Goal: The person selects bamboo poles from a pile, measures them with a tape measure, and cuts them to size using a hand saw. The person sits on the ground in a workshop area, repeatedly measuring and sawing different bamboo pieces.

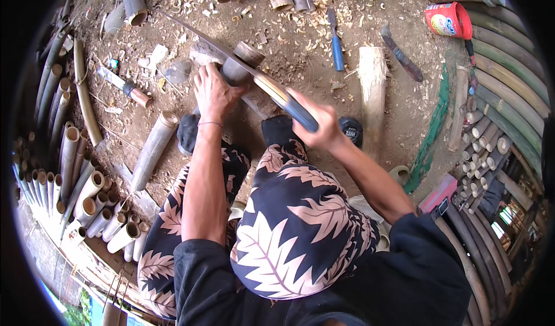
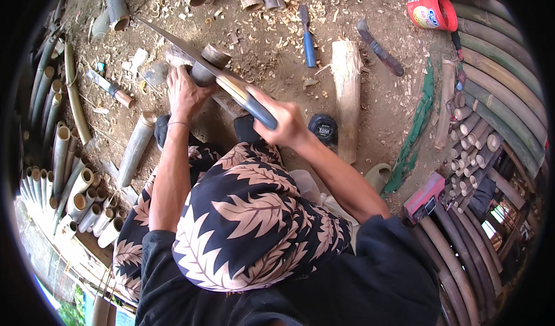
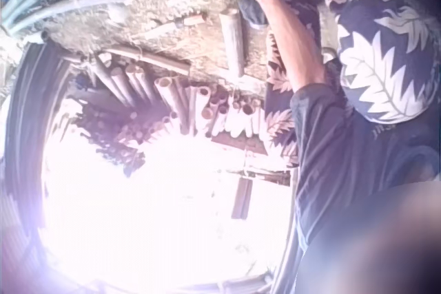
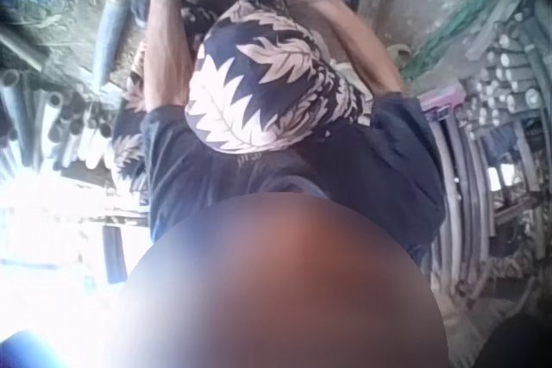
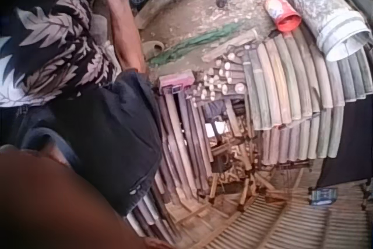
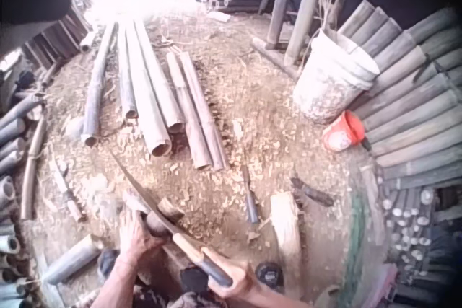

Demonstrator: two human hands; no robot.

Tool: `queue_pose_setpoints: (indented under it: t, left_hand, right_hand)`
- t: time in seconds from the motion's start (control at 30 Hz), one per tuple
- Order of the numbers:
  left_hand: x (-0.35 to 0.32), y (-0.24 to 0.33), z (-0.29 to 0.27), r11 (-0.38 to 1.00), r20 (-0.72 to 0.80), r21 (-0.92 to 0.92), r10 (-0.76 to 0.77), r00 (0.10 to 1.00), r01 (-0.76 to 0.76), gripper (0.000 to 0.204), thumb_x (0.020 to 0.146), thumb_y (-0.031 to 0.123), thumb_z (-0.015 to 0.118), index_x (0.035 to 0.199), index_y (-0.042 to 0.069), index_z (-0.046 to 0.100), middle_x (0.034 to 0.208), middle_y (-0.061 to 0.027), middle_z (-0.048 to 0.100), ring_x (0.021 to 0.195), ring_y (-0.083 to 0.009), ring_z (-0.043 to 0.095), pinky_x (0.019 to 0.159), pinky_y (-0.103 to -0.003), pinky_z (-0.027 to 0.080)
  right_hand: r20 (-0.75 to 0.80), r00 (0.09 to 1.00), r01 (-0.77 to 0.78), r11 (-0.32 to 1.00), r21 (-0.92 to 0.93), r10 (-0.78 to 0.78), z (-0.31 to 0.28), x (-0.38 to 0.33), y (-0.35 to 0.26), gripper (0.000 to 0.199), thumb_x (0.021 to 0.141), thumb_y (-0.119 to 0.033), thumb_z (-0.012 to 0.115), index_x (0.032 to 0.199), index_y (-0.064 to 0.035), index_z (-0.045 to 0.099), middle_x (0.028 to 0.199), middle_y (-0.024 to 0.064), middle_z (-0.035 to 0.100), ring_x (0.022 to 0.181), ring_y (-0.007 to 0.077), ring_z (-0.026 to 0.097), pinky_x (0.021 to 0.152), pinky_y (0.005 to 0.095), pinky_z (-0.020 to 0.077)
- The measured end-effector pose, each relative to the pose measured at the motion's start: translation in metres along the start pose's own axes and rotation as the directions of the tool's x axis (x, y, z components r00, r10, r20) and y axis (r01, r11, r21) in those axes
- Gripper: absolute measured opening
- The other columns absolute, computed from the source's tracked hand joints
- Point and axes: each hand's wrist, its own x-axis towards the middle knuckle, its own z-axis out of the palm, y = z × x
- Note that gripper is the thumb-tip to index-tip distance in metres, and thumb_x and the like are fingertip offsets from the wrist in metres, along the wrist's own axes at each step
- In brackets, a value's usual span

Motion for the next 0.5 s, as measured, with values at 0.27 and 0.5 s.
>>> queue_pose_setpoints:
  t: [0.27,0.5]
  left_hand:
    - [0.089,0.069,-0.093,0.952,0.451,0.084,0.228,0.863,-0.295,0.061,0.082,0.051,0.074,0.137,0.029,0.057,0.136,-0.0133,0.057,0.128,-0.0269,0.05,0.114,-0.066,0.025]
    - [0.121,0.085,-0.073,0.908,0.689,0.116,0.218,0.691,-0.402,0.027,0.074,0.038,0.082,0.085,0.015,0.075,0.084,-0.006,0.072,0.091,-0.0256,0.068,0.104,-0.072,0.026]
  right_hand:
    - [0.147,0.983,-0.095,0.989,-0.117,0.112,-0.127,-0.133,-0.062,0.064,0.064,-0.008,0.065,0.124,0.0118,0.059,0.088,0.0218,0.07,0.068,0.0296,0.071,0.066,0.0376,0.0573]
    - [0.115,0.993,-0.015,0.998,-0.065,0.022,-0.052,-0.061,-0.006,0.062,0.067,0.0,0.063,0.128,0.0131,0.056,0.091,0.0223,0.071,0.066,0.0265,0.07,0.061,0.033,0.0564]
